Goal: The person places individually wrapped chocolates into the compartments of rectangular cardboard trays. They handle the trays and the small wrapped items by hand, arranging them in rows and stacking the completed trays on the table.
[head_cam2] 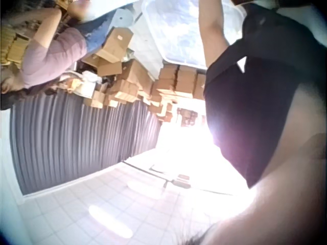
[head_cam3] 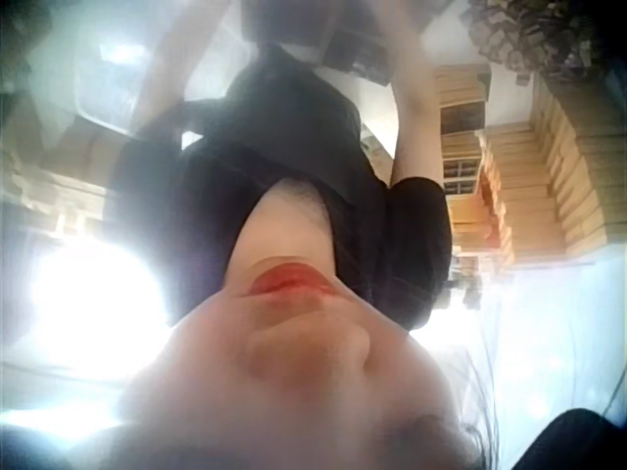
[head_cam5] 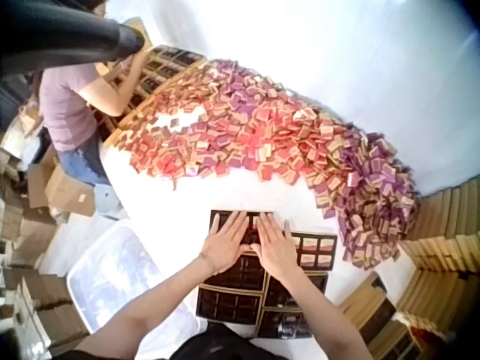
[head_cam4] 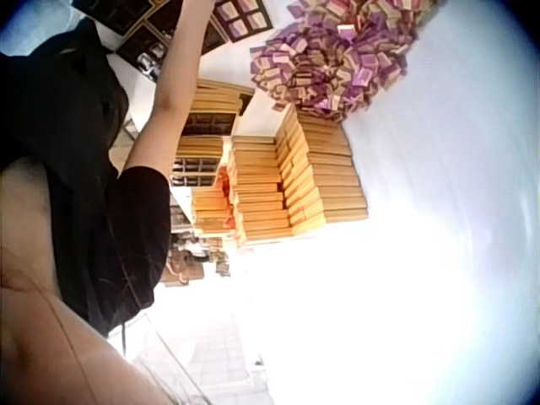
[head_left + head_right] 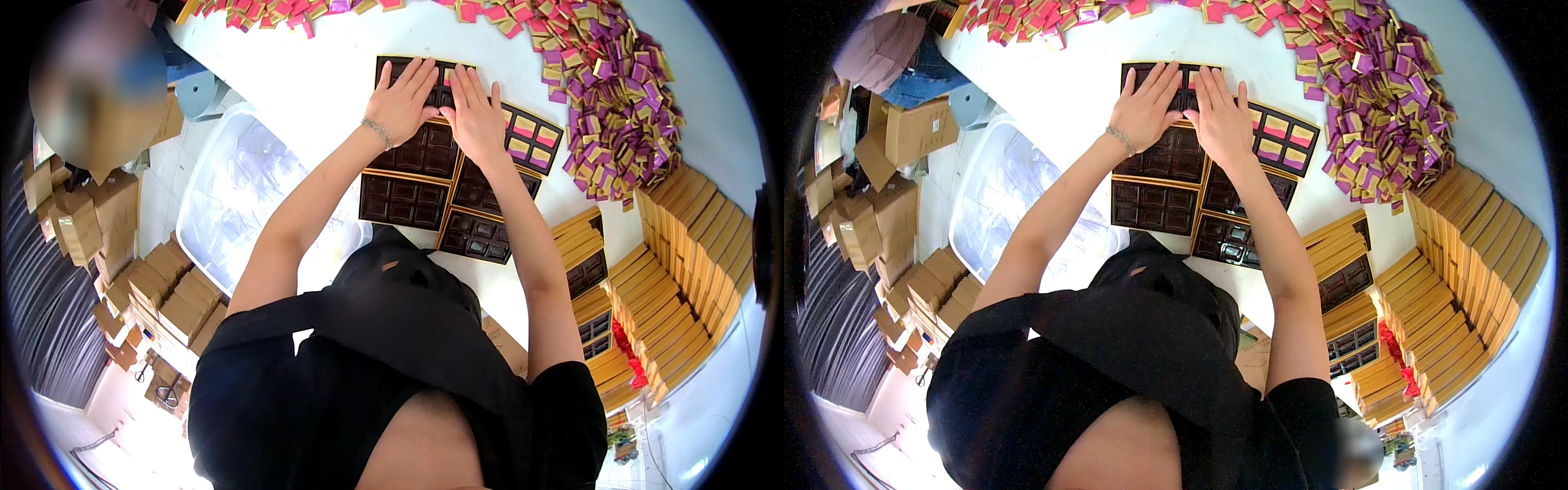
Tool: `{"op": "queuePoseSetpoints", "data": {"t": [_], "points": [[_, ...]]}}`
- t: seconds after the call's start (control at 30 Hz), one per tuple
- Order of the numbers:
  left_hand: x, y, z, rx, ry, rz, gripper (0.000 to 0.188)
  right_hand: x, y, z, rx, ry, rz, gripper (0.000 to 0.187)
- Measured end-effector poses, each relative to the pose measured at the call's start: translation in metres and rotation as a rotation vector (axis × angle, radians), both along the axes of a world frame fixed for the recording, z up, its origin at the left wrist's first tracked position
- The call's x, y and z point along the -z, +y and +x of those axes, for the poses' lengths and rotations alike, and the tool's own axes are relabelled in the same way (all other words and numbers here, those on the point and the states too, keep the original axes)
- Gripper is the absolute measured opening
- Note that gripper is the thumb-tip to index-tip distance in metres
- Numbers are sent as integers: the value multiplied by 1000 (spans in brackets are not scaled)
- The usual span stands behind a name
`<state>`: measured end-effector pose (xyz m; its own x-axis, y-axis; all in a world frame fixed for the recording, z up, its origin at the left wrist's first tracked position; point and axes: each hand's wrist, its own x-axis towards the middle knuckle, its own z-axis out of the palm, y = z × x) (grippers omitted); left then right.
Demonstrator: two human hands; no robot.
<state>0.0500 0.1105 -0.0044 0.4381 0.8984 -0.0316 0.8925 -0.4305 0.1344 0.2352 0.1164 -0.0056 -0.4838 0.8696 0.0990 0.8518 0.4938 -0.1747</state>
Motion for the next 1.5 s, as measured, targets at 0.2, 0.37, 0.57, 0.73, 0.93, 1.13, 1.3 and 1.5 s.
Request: {"op": "queuePoseSetpoints", "data": {"t": [0.2, 0.37, 0.57, 0.73, 0.93, 1.13, 1.3, 1.5], "points": [[-12, 5, 4, -59, -50, -44, 65, 4, 26, 16, 32, 317, 53, 35], [-7, 110, 46, -122, -343, 153, 38, 27, 114, 39, 413, 356, 205, 27], [40, 194, 82, 205, -232, 236, 32, 43, 147, 43, 343, 272, 235, 28], [38, 183, 51, -83, -629, -241, 34, 37, 137, 54, 451, 499, 76, 24], [-34, 47, -18, -307, -782, -279, 21, -10, 51, 28, 636, 1227, -561, 22], [-28, -81, -75, -630, -727, -448, 12, -10, -6, -50, 477, 895, -566, 27], [-23, -87, -63, -586, -805, -249, 11, -9, 11, -82, 400, 738, -360, 23], [-10, -81, -64, -647, -823, -280, 12, -6, 25, -96, 9, 308, 243, 24]]}}
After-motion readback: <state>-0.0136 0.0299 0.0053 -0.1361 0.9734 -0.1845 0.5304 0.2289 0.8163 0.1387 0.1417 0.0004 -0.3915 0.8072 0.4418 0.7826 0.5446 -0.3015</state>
